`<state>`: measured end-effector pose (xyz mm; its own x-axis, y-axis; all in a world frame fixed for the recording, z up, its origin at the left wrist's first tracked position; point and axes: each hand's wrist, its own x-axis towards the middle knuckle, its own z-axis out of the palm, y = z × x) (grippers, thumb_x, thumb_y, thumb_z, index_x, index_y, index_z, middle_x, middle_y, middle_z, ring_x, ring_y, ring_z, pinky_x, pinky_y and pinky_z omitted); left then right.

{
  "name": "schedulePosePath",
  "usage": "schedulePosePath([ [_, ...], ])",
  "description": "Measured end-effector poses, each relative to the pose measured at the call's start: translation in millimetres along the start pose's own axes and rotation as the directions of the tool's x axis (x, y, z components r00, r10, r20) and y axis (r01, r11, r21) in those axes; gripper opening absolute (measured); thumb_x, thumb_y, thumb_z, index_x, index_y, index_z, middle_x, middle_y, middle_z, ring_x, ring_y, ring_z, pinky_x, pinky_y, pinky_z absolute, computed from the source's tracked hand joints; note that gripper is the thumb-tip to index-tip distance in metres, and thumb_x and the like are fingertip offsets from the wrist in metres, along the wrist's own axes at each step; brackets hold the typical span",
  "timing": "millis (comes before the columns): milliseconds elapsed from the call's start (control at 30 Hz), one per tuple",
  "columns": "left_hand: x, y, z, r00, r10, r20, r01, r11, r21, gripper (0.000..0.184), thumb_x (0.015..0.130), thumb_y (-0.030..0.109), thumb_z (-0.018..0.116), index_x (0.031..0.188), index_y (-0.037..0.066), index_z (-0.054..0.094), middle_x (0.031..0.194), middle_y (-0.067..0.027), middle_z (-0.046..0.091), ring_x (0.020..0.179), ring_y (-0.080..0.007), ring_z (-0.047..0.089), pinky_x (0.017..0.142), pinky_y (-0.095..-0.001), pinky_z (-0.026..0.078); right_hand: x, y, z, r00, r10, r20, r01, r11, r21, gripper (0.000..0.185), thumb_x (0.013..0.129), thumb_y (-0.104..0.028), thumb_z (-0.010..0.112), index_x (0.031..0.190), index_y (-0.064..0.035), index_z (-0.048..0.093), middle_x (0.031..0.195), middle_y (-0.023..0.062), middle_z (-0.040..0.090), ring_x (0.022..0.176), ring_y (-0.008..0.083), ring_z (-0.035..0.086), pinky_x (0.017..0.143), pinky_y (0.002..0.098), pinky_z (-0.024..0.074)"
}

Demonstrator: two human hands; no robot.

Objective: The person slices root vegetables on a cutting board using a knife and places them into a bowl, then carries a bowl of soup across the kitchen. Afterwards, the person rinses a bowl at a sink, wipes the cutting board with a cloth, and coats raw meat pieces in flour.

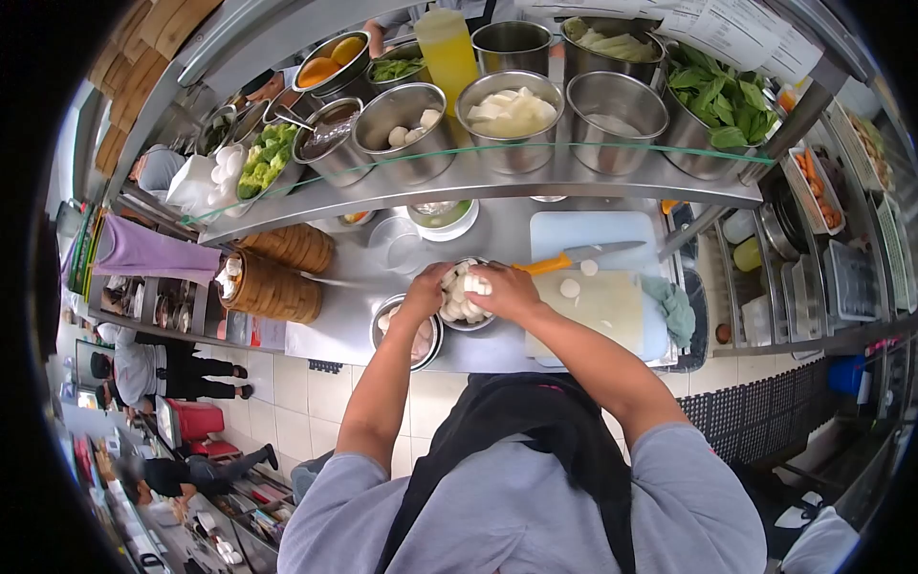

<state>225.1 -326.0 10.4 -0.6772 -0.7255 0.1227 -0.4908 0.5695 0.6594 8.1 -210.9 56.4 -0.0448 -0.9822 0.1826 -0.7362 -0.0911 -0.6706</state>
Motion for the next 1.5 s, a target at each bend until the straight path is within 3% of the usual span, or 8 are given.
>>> schedulePosePath([
  [300, -21.9, 34.9, -11.0, 0.968, -0.184, -0.171, 0.183, 0.983, -0.025, 0.051, 0.087, -0.007, 0.049, 0.137, 0.002, 0.054, 0.124, -0.0261, 0.062, 0.115, -0.0448, 0.059, 0.097, -0.0466, 0.05, 35.0, -6.5, 14.3, 0.96, 0.016, 0.279, 0.067, 0.957, -0.284, 0.054, 0.08, -0.044, 0.072, 0.13, -0.0251, 0.065, 0.124, 0.0085, 0.067, 0.11, 0.0288, 0.067, 0.089, 0.0449, 0.0553],
  [600, -43.9, 41.4, 28.9, 0.966, -0.166, -0.197, 0.157, 0.986, -0.061, 0.055, 0.099, 0.015, 0.042, 0.153, 0.003, 0.035, 0.153, -0.0338, 0.034, 0.14, -0.0501, 0.037, 0.116, -0.0513, 0.032, 31.5, -9.7, 0.6, 0.914, 0.021, 0.405, 0.079, 0.971, -0.227, 0.057, 0.08, -0.039, 0.074, 0.135, -0.0253, 0.063, 0.133, 0.0097, 0.063, 0.119, 0.0287, 0.062, 0.1, 0.0445, 0.0505],
  [700, -45.1, 36.1, 32.8, 0.973, -0.104, -0.207, 0.083, 0.991, -0.106, 0.061, 0.095, 0.015, 0.042, 0.154, 0.006, 0.033, 0.156, -0.0309, 0.031, 0.145, -0.0488, 0.03, 0.117, -0.0603, 0.026, 28.0, 0.5, 3.8, 0.961, -0.045, 0.274, 0.063, 0.996, -0.058, 0.058, 0.079, -0.038, 0.077, 0.133, -0.0211, 0.065, 0.119, 0.0132, 0.069, 0.108, 0.034, 0.066, 0.093, 0.0435, 0.0527],
  [867, -51.3, 39.1, 37.8, 0.976, -0.102, -0.193, 0.097, 0.995, -0.033, 0.066, 0.089, 0.015, 0.042, 0.154, 0.007, 0.034, 0.158, -0.0281, 0.028, 0.147, -0.0488, 0.024, 0.12, -0.0603, 0.02, 30.1, 29.1, 23.6, 0.937, 0.349, -0.008, -0.297, 0.808, 0.509, 0.049, 0.083, -0.031, 0.082, 0.124, -0.0089, 0.068, 0.096, 0.0078, 0.071, 0.089, 0.0171, 0.065, 0.082, 0.0301, 0.0516],
  [1000, -52.3, 44.1, 38.8, 0.962, -0.132, -0.239, 0.117, 0.99, -0.073, 0.066, 0.088, 0.017, 0.041, 0.153, 0.007, 0.036, 0.159, -0.0267, 0.029, 0.148, -0.0483, 0.024, 0.12, -0.0608, 0.018, 42.0, 24.9, 47.8, 0.907, 0.386, -0.166, -0.176, 0.706, 0.686, 0.041, 0.083, -0.031, 0.082, 0.115, -0.0078, 0.071, 0.097, 0.0074, 0.072, 0.087, 0.0146, 0.064, 0.08, 0.0298, 0.0523],
  [1200, -52.6, 37.2, 52.5, 0.952, -0.151, -0.268, 0.152, 0.988, -0.016, 0.065, 0.087, 0.016, 0.041, 0.152, 0.006, 0.038, 0.159, -0.0258, 0.029, 0.148, -0.0486, 0.023, 0.12, -0.0613, 0.018, 26.6, -6.2, 70.0, 0.945, 0.123, -0.304, -0.065, 0.979, 0.195, 0.044, 0.085, -0.037, 0.075, 0.123, -0.0154, 0.067, 0.111, 0.0088, 0.069, 0.1, 0.033, 0.063, 0.088, 0.0438, 0.048],
  [1300, -51.3, 39.3, 50.0, 0.949, -0.157, -0.273, 0.156, 0.987, -0.022, 0.066, 0.087, 0.015, 0.042, 0.151, 0.005, 0.038, 0.158, -0.0262, 0.03, 0.147, -0.0489, 0.023, 0.12, -0.0616, 0.018, 15.2, -1.9, 72.0, 0.948, 0.034, -0.316, -0.055, 0.997, -0.057, 0.043, 0.085, -0.039, 0.073, 0.122, -0.0191, 0.068, 0.11, 0.0059, 0.067, 0.106, 0.03, 0.059, 0.093, 0.0456, 0.042],
  [1500, -48.4, 34.6, 54.8, 0.942, -0.148, -0.302, 0.157, 0.988, 0.006, 0.062, 0.088, 0.014, 0.044, 0.149, 0.003, 0.039, 0.157, -0.0269, 0.031, 0.146, -0.0495, 0.025, 0.119, -0.0624, 0.019, 19.0, 2.7, 67.3, 0.956, -0.046, -0.289, 0.038, 0.999, -0.034, 0.041, 0.086, -0.039, 0.07, 0.122, -0.0191, 0.07, 0.108, 0.005, 0.066, 0.107, 0.029, 0.06, 0.093, 0.0453, 0.0419],
])
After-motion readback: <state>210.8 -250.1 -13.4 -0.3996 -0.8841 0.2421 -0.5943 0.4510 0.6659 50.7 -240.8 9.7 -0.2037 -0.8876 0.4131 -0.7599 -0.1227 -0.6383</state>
